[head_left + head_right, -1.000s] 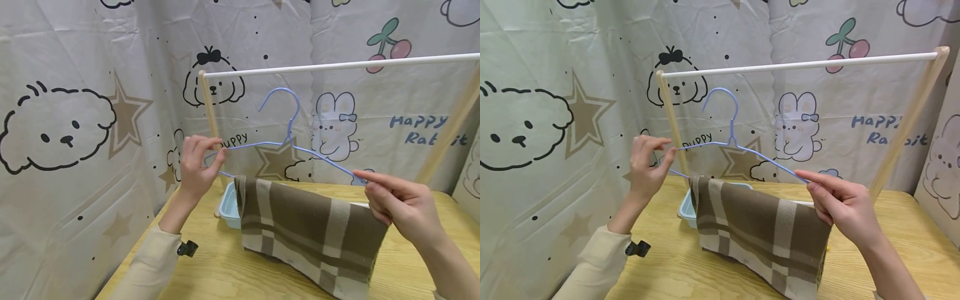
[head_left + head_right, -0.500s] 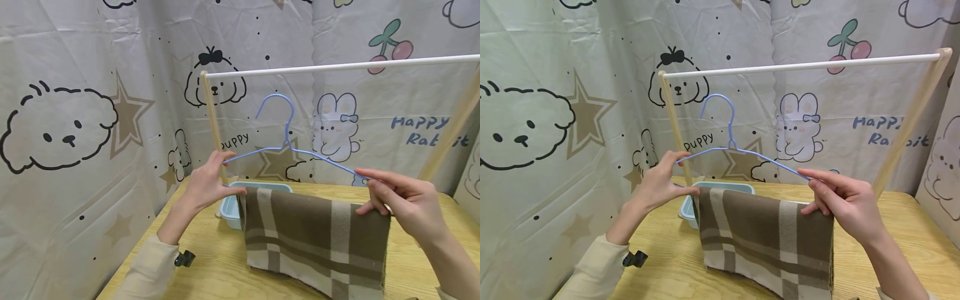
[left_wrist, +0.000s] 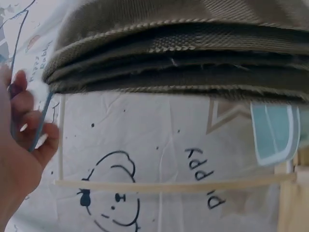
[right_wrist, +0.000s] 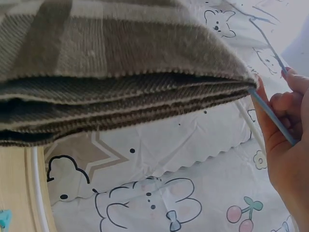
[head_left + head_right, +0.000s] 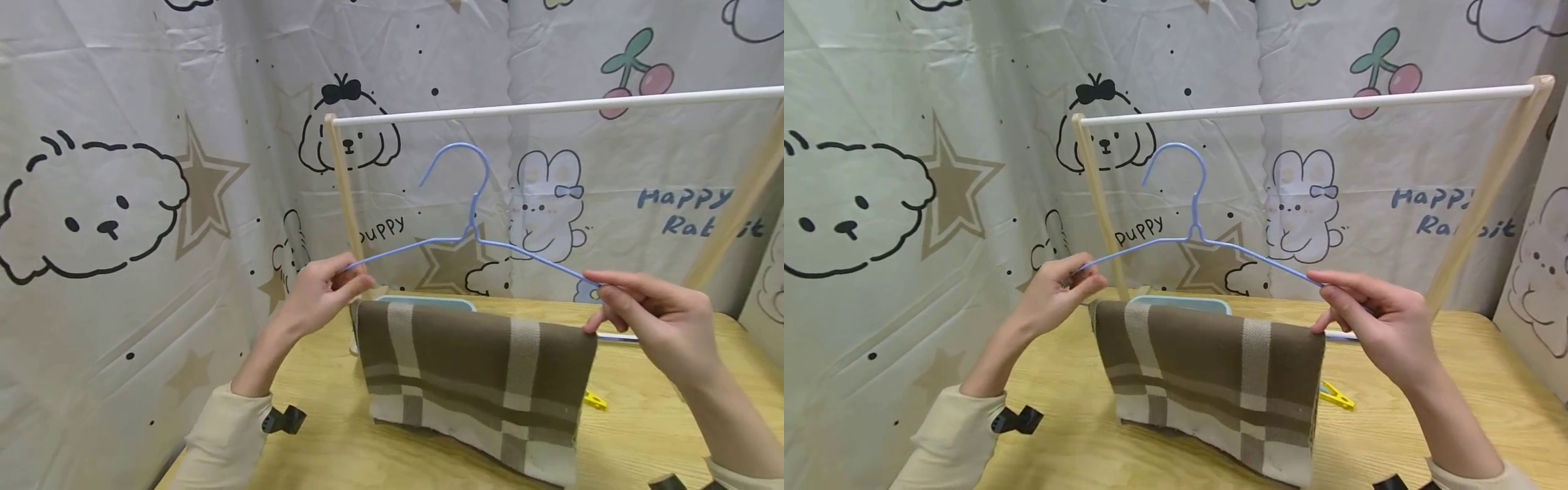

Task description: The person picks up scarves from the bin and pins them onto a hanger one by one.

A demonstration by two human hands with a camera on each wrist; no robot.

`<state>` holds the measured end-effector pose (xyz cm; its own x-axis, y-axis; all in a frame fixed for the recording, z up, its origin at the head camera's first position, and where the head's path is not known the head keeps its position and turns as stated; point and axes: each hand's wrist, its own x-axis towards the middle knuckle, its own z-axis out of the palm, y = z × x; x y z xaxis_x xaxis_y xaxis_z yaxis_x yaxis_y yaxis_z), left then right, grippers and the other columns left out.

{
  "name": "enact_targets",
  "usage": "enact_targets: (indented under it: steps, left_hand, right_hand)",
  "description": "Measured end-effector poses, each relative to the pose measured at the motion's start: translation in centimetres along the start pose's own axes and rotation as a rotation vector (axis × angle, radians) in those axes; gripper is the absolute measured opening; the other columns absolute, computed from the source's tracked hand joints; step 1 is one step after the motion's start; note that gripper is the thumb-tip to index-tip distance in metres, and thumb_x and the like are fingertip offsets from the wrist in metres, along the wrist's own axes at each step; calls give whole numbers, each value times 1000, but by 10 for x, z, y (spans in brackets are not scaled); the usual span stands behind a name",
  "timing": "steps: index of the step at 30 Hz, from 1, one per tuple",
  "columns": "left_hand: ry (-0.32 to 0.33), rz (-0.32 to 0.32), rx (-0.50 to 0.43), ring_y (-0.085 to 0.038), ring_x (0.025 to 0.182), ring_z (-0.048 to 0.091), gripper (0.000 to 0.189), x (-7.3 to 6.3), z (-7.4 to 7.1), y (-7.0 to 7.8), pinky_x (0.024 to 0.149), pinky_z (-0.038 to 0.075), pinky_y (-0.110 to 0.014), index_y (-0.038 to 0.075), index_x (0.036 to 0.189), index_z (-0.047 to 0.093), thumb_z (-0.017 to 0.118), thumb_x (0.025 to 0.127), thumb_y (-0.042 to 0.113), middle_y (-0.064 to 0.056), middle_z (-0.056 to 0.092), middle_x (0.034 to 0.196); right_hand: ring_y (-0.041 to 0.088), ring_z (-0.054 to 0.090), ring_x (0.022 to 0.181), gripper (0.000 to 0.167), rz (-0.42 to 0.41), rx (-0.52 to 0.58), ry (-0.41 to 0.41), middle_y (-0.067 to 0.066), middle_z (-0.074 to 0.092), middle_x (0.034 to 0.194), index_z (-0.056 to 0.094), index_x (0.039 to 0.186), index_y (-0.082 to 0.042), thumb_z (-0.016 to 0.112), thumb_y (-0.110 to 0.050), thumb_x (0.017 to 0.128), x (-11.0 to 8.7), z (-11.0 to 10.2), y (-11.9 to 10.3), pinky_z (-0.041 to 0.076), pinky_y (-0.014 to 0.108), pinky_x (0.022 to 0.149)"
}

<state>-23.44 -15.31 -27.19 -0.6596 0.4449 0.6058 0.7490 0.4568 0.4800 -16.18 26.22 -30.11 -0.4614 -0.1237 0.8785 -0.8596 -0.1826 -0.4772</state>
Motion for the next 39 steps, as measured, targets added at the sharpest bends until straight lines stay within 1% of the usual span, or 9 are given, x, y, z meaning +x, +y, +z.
enact_targets:
  steps: [4, 9, 13, 17, 19, 25, 30, 36, 39]
  left_hand:
    - [104, 73, -129, -8, 52, 30, 28, -3, 2, 0, 50, 28, -25, 11, 73, 63, 58, 101, 15, 4, 44, 60]
    - [231, 145, -171, -4, 48, 25, 17, -8, 3, -2, 45, 25, -24, 6, 81, 73, 64, 94, -2, -2, 59, 62]
    - [321, 217, -149, -2, 46, 25, 17, -12, 0, -4, 44, 24, -21, 2, 79, 73, 66, 87, -11, -6, 63, 63]
    - [333, 279, -155, -4, 44, 26, 18, -18, -2, -5, 43, 23, -20, 2, 77, 72, 66, 85, -13, -2, 57, 57]
    - [341, 292, -164, -4, 44, 28, 17, -21, -2, -6, 43, 25, -20, 1, 77, 72, 66, 86, -12, -4, 59, 59]
    - [420, 290, -140, -3, 42, 27, 16, -26, -2, -12, 42, 24, -18, 1, 75, 71, 69, 91, 1, -5, 61, 60]
    - [448, 257, -115, -1, 44, 25, 11, -27, -2, -14, 43, 22, -18, -3, 76, 71, 70, 87, -5, -1, 56, 55]
    - [492, 232, -83, 2, 46, 24, 11, -31, 0, -15, 43, 21, -17, -2, 77, 73, 71, 82, -11, -4, 60, 57]
    - [509, 223, -67, 3, 46, 23, 12, -33, 1, -17, 43, 20, -17, 0, 77, 74, 72, 81, -12, -4, 60, 57]
  right_hand:
    - [16, 71, 62, 24, -26, -15, -20, 6, 62, 65, 60, 107, 28, 49, 29, 86, 1, 2, 8, 35, 26, 46]
    - [13, 72, 69, 27, 8, -94, -20, 5, 69, 72, 63, 108, 24, 51, 29, 84, -3, 5, 15, 43, 20, 51]
    - [3, 63, 67, 28, 69, -347, -35, -1, 71, 79, 70, 104, 13, 59, 26, 82, -6, 5, 17, 42, 16, 54]
    - [3, 43, 64, 29, 88, -589, -64, -6, 59, 78, 73, 104, 4, 65, 20, 82, -7, 3, 17, 33, 19, 50]
    - [3, 46, 69, 32, 125, -637, -67, -7, 58, 84, 72, 112, 2, 65, 18, 84, -8, 2, 16, 37, 16, 54]
    - [0, 56, 105, 48, 332, -670, 1, -4, 54, 114, 58, 136, -2, 63, 11, 90, -20, -7, 22, 45, 4, 87]
    - [-2, 55, 106, 46, 412, -692, 33, -8, 54, 116, 57, 137, -3, 64, 4, 92, -37, -24, 36, 44, 2, 85]
    - [-8, 55, 99, 37, 528, -740, -75, -12, 58, 108, 60, 133, -6, 64, -9, 96, -62, -29, 54, 43, 2, 85]
    - [-7, 55, 96, 37, 541, -740, -105, -9, 59, 104, 61, 133, -7, 64, -10, 97, -73, -29, 62, 43, 4, 85]
